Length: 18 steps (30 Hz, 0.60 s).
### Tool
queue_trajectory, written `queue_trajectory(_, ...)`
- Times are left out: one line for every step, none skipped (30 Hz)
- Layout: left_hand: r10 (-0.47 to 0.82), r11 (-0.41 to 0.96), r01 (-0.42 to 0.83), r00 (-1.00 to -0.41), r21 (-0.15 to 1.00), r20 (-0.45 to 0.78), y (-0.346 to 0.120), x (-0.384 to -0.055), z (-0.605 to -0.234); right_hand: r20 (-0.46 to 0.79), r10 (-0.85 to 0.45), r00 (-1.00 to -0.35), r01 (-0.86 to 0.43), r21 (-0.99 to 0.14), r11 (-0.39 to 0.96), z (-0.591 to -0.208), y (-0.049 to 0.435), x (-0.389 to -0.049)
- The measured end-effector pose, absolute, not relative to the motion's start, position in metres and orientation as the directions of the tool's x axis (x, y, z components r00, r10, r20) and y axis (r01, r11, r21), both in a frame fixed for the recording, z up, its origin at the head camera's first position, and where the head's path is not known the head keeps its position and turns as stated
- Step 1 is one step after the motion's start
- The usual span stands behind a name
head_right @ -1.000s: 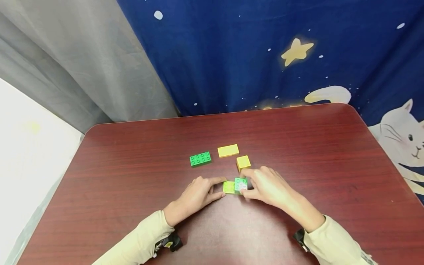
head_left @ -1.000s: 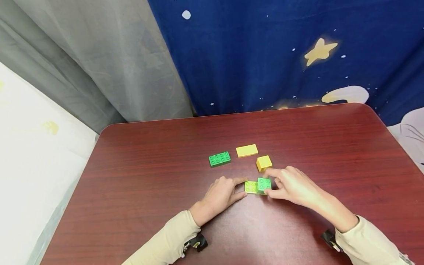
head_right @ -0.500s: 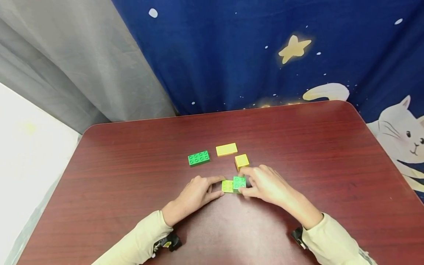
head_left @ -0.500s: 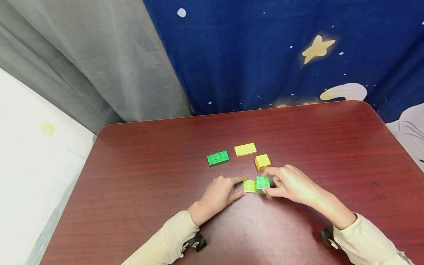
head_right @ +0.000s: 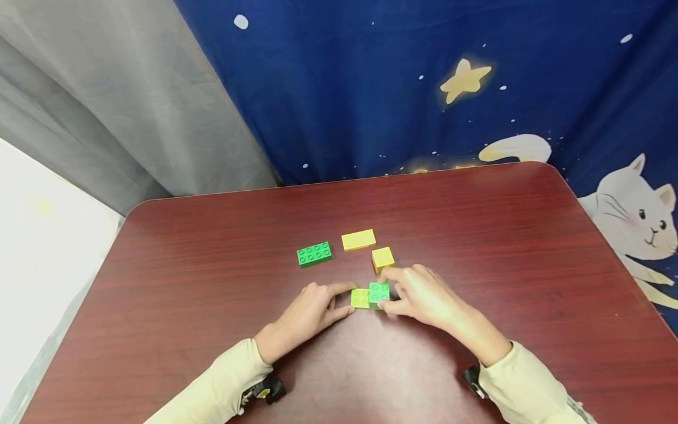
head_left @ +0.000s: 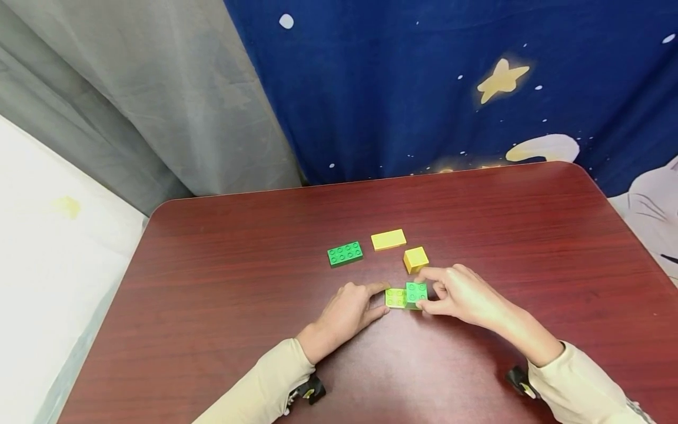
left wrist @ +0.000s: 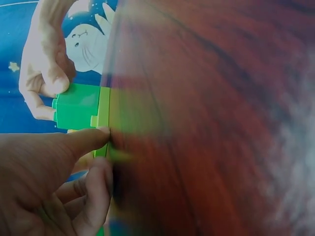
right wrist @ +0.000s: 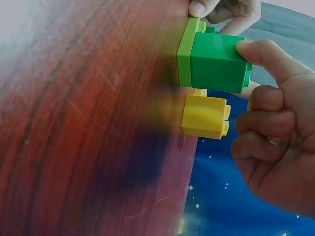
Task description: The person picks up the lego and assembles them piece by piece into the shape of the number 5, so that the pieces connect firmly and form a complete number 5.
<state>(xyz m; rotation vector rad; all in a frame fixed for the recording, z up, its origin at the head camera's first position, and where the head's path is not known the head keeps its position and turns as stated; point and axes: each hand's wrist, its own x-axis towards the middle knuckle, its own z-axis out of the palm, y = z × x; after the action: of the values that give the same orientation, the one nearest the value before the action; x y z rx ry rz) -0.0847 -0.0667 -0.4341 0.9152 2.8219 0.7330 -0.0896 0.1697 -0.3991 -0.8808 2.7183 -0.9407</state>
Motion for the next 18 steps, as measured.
queue_trajectory(0.573,0.705,0.533,-0.817,0.468,0.067,-0.0672,-0.0847,-0.4342,0.063,-0.567,-0.821,-0.484,-0.603,0.634,-0.3994,0.1694,-0.0895)
queue_trajectory(0.573,0.705,0.534,-0.817,0.467,0.070,-0.0675,-0.0847,-0.4343,0.063,-0.567,-0.821,-0.484,-0.605,0.633,-0.3995,0.1691,-0.0893)
queue_trajectory(0.572,0.705,0.534,-0.817,0.467,0.071,-0.0677,-0.0848,-0.4345,0.062,-0.567,-0.821,-0.483,-0.604,0.634,-0.3995,0.1690,-0.0893)
queue_trajectory(0.571,0.705,0.533,-0.818,0.468,0.071,-0.0682,-0.0849,-0.4345,0.060,-0.568,-0.821,-0.484,-0.602,0.635,-0.3991,0.1684,-0.0896)
queue_trajectory(0.568,0.707,0.530,-0.820,0.468,0.070,-0.0685,-0.0851,-0.4346,0.058,-0.570,-0.820,-0.485,-0.600,0.636,-0.3987,0.1679,-0.0900)
queue_trajectory(0.565,0.710,0.526,-0.822,0.469,0.067,-0.0689,-0.0851,-0.4345,0.054,-0.570,-0.820,-0.484,-0.598,0.639,-0.3981,0.1674,-0.0903)
queue_trajectory(0.563,0.712,0.522,-0.824,0.470,0.063,-0.0693,-0.0850,-0.4344,0.051,-0.571,-0.820,-0.484,-0.594,0.642,-0.3975,0.1670,-0.0907)
queue_trajectory(0.560,0.714,0.518,-0.826,0.471,0.059,-0.0696,-0.0851,-0.4345,0.049,-0.571,-0.820,-0.484,-0.591,0.645,-0.3968,0.1668,-0.0908)
queue_trajectory(0.558,0.716,0.515,-0.828,0.472,0.056,-0.0698,-0.0852,-0.4347,0.047,-0.570,-0.821,-0.485,-0.586,0.650,-0.3963,0.1665,-0.0910)
queue_trajectory(0.557,0.717,0.513,-0.829,0.471,0.055,-0.0698,-0.0853,-0.4349,0.046,-0.568,-0.822,-0.484,-0.582,0.654,-0.3958,0.1663,-0.0911)
queue_trajectory(0.556,0.719,0.512,-0.830,0.470,0.052,-0.0698,-0.0853,-0.4352,0.044,-0.565,-0.824,-0.482,-0.577,0.659,-0.3955,0.1662,-0.0911)
queue_trajectory(0.553,0.722,0.509,-0.831,0.469,0.049,-0.0697,-0.0851,-0.4353,0.042,-0.563,-0.825,-0.482,-0.572,0.663,-0.3951,0.1662,-0.0909)
queue_trajectory(0.551,0.725,0.506,-0.833,0.467,0.046,-0.0694,-0.0850,-0.4355,0.044,-0.561,-0.827,-0.483,-0.567,0.667,-0.3947,0.1662,-0.0907)
queue_trajectory(0.548,0.730,0.504,-0.835,0.462,0.045,-0.0690,-0.0849,-0.4357,0.044,-0.559,-0.828,-0.483,-0.564,0.670,-0.3943,0.1665,-0.0904)
queue_trajectory(0.544,0.734,0.501,-0.838,0.459,0.043,-0.0685,-0.0844,-0.4355,0.042,-0.557,-0.829,-0.481,-0.561,0.674,-0.3938,0.1666,-0.0901)
queue_trajectory(0.541,0.738,0.498,-0.840,0.456,0.042,-0.0679,-0.0840,-0.4354,0.040,-0.556,-0.830,-0.479,-0.561,0.675,-0.3929,0.1673,-0.0896)
queue_trajectory(0.537,0.742,0.495,-0.843,0.453,0.041,-0.0673,-0.0836,-0.4353,0.036,-0.554,-0.832,-0.475,-0.562,0.677,-0.3917,0.1680,-0.0890)
queue_trajectory(0.533,0.745,0.492,-0.845,0.451,0.040,-0.0667,-0.0833,-0.4351,0.031,-0.553,-0.833,-0.471,-0.564,0.679,-0.3905,0.1686,-0.0886)
